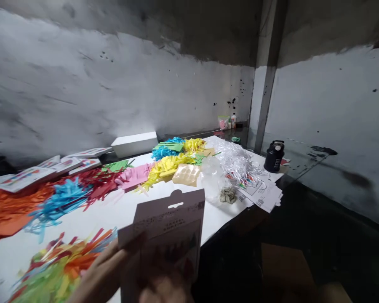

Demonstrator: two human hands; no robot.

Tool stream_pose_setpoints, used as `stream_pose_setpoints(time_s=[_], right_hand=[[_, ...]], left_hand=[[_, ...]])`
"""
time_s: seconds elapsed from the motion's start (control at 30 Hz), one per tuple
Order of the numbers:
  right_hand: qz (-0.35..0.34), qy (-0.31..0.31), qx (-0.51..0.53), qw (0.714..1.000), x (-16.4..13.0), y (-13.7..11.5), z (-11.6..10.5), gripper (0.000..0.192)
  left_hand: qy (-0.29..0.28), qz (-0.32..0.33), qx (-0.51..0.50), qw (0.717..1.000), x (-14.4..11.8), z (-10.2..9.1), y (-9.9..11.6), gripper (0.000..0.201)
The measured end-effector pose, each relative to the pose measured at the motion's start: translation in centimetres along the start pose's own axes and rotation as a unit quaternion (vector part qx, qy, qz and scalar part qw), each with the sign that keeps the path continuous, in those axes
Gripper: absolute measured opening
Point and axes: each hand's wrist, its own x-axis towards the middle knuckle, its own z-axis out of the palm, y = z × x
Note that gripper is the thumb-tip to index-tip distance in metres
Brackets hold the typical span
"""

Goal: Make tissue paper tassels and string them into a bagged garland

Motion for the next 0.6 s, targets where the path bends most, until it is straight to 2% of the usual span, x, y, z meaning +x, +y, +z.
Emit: stream_pose_setpoints(time_s=[0.1, 0.2, 0.3, 0.43, 0.6], right_hand=[[-0.042, 0.061, 0.008, 0.997, 2.0, 2.1, -1.1, 0.038], [-0.067, 0.012, -0.034, 0.997, 4.5, 4.3, -2.5, 0.027], [-0.07, -0.034, 0.002, 0.997, 5.8, 4.9, -2.8, 0.022], [-0.018, -0.087, 0.115, 0.989, 6.1, 4.7, -2.3, 0.017], [0.073, -0.12, 0.204, 0.969, 6.0, 4.6, -2.2, 0.003]], left_hand=[[-0.034, -0.076, -0.072, 0.994, 0.8, -2.5, 0.7, 0.045], [-0.106, -0.118, -0.129, 0.979, 0.7, -3.1, -0.3, 0.048], [-0.151, -0.138, -0.185, 0.961, 0.7, -2.6, -2.1, 0.048], [-0.179, -0.149, -0.214, 0.949, 0.8, -2.5, -3.5, 0.046], [-0.154, -0.152, -0.204, 0.955, 0.4, -2.7, -3.9, 0.042]])
